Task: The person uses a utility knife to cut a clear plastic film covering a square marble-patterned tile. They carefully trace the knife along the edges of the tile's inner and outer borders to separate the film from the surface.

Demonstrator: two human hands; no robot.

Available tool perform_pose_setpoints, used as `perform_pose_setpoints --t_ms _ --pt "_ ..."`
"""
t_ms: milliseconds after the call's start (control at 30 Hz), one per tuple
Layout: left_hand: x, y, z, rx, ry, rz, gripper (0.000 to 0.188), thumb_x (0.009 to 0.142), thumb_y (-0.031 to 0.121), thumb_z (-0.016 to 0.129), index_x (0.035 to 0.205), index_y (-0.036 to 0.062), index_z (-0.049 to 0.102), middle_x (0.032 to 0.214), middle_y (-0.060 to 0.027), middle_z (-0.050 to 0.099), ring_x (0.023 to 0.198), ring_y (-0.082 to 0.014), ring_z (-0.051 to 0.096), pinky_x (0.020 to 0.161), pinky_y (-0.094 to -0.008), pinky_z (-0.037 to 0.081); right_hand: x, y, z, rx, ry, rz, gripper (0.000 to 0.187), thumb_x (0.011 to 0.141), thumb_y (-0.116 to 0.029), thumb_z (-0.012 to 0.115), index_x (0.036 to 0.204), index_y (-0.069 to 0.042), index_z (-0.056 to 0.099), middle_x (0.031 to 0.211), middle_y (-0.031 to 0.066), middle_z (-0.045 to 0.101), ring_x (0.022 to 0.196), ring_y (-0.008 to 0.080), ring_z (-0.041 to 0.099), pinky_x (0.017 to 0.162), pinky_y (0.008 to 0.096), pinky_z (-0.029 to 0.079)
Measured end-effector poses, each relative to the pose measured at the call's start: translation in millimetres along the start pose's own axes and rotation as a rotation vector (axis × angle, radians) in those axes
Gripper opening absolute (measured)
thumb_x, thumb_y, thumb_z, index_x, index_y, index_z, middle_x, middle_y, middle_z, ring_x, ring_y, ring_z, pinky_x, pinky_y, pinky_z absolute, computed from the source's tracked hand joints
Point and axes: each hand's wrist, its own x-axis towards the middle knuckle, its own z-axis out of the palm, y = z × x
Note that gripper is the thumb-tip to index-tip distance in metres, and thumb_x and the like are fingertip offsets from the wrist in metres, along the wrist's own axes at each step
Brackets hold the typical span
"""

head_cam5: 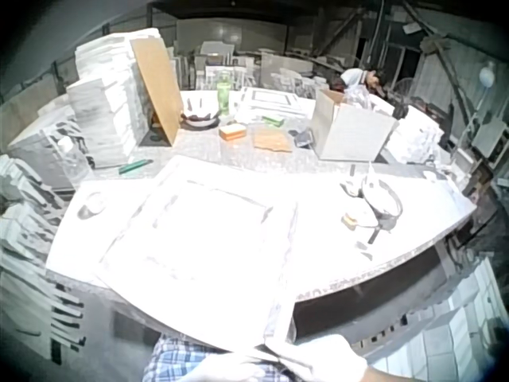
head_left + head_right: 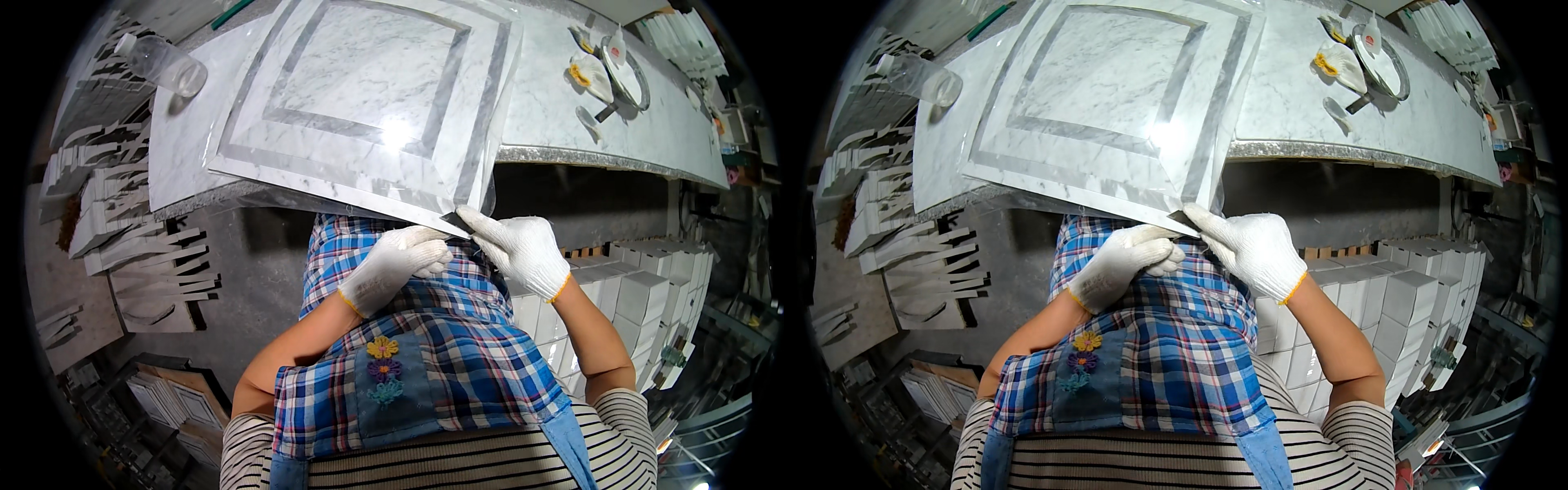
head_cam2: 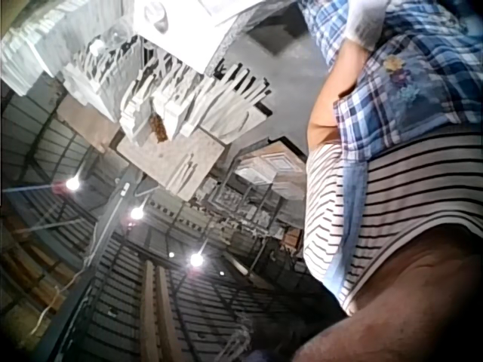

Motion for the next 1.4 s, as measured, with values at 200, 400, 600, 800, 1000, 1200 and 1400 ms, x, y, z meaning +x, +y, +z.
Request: perform_pose_setpoints --t_ms 200,400,600,800,1000,1200,1400 --pt "1 0 0 0.031 -0.028 0.051 0.032 0.102 0.018 0.054 0.119 -0.0067 0.065 0.092 -0.0025 0.066 0.08 -0.0061 0.054 0.076 -0.0216 0.045 2 3 9 0.027 0.126 0.004 0.045 0.099 -0.027 0.065 0.144 -0.025 0.063 0.065 0.008 0.064 0.055 0.0261 0.064 0.054 0.038 0.051" --pt "2 -3 -3 0.025 -0.052 0.049 0.031 0.102 0.017 0.053 0.117 -0.007 0.065 0.089 -0.0014 0.064 0.078 -0.0058 0.052 0.075 -0.0221 0.045 -1 -7 4 -0.055 0.042 0.031 0.045 0.099 -0.028 0.065 0.144 -0.023 0.062 0.064 0.0072 0.063 0.055 0.0249 0.064 0.053 0.037 0.051" --pt "2 -3 1 -0.044 -0.029 0.048 0.03 0.101 0.018 0.055 0.113 -0.0071 0.066 0.09 -0.0022 0.065 0.079 -0.0065 0.053 0.076 -0.0223 0.045 -2 -2 10 -0.017 0.142 0.014 0.045 0.099 -0.029 0.065 0.144 -0.024 0.063 0.063 0.007 0.062 0.054 0.0247 0.064 0.053 0.0373 0.051" --pt "1 -2 -2 -0.013 -0.049 0.035 0.032 0.101 0.02 0.054 0.116 -0.0065 0.066 0.089 -0.0017 0.064 0.078 -0.0063 0.053 0.076 -0.0225 0.045 -7 -12 1 -0.019 0.025 0.073 0.044 0.1 -0.029 0.064 0.144 -0.024 0.064 0.065 0.0085 0.064 0.055 0.0266 0.065 0.055 0.0377 0.053" --pt "1 0 -1 -0.003 -0.031 0.018 0.034 0.1 0.02 0.054 0.114 -0.0068 0.068 0.092 -0.003 0.066 0.078 -0.0071 0.055 0.076 -0.0225 0.045 -15 -15 -8 0.536 -0.096 0.333 0.045 0.1 -0.022 0.064 0.143 -0.007 0.063 0.101 0.0204 0.077 0.078 0.0202 0.075 0.076 0.032 0.058" --pt "13 -25 -22 1.081 -0.046 0.867 0.029 0.097 0.016 0.06 0.117 0.001 0.074 0.109 -0.0103 0.077 0.1 -0.0166 0.073 0.087 -0.0275 0.057 -13 -22 -3 0.821 0.057 0.466 0.05 0.103 -0.022 0.061 0.15 -0.005 0.055 0.1 0.0124 0.076 0.075 0.0111 0.066 0.075 0.0276 0.055" --pt "-15 14 -1 0.671 0.115 0.346 0.028 0.097 0.016 0.061 0.113 -0.0015 0.076 0.108 -0.0118 0.078 0.097 -0.0155 0.072 0.09 -0.0266 0.055 -13 -23 8 0.92 0.162 0.543 0.06 0.101 -0.02 0.064 0.155 -0.002 0.047 0.099 0.0091 0.073 0.08 0.0079 0.062 0.08 0.0244 0.053"
